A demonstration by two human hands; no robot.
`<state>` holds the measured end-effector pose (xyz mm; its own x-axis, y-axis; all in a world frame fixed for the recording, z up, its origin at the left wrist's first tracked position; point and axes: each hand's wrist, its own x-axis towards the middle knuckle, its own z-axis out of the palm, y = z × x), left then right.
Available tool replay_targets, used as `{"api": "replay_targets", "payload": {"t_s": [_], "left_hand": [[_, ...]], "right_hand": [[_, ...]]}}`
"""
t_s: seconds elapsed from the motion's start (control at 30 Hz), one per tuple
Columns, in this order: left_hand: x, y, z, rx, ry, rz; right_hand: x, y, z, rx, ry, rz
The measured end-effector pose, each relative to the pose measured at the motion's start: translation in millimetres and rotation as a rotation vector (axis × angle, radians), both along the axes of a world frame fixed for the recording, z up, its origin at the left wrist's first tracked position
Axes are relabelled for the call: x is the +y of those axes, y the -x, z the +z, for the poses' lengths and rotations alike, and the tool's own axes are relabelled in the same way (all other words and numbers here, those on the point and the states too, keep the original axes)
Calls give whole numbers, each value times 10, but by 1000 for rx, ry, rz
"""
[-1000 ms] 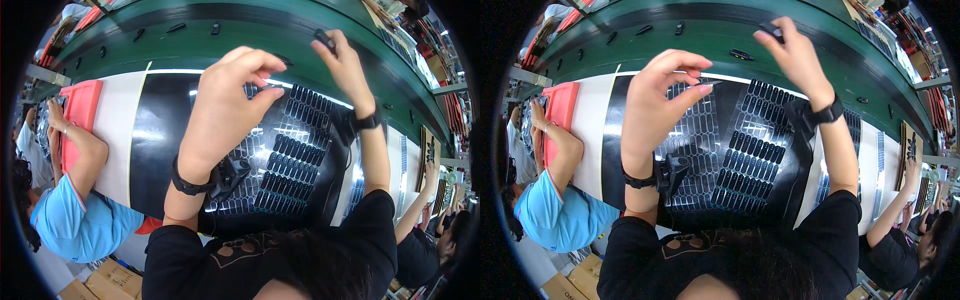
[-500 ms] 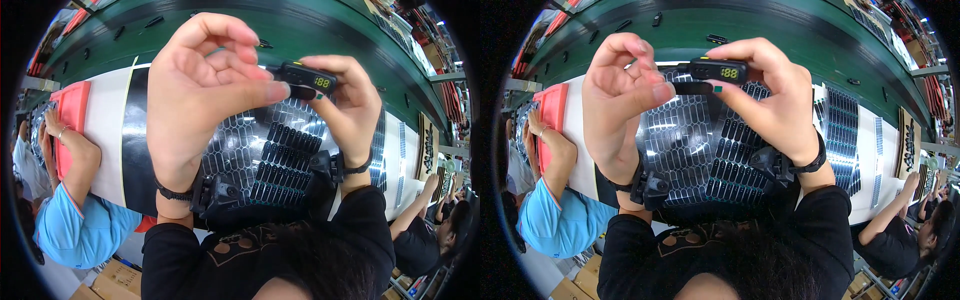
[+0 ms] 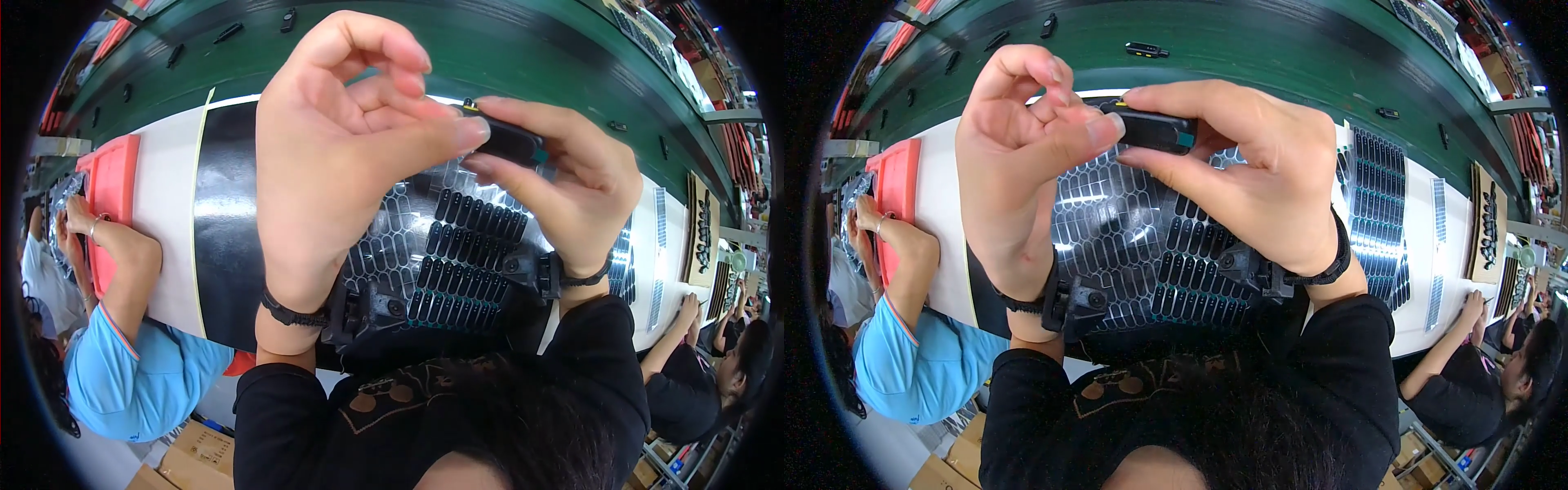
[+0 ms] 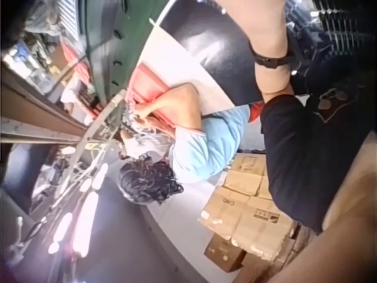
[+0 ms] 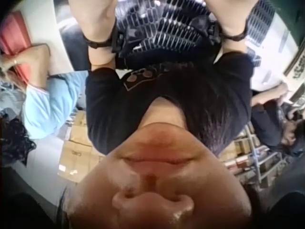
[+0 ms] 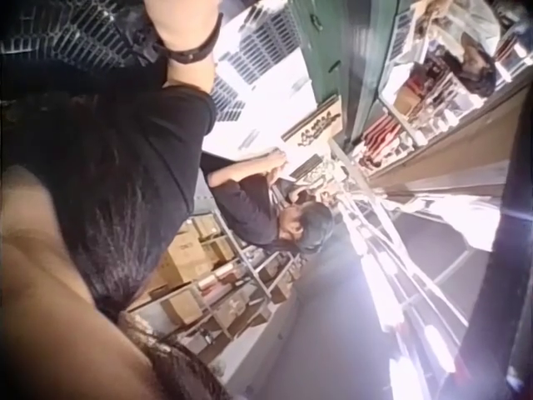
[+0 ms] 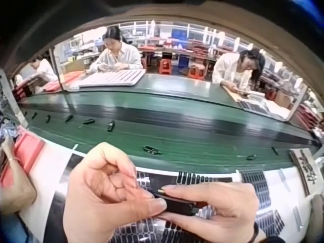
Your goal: The person peels a screen protector from a sheet, presses it onto a digital display unit, and places the device onto a conveyor belt, repeating the process for several units.
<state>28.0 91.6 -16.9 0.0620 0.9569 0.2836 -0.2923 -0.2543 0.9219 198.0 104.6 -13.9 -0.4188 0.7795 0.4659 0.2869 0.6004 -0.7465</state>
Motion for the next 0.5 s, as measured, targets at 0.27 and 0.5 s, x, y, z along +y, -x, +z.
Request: {"api": "replay_targets", "payload": {"t_s": [0.27,0.5], "left_hand": [[67,-97,-125,315,-166,116],[156,-45,-140,180,189,-250]], "right_hand": [[-1,-15,-2,-39,-14,-59],[67,-70,6,3,92,-44]]}}
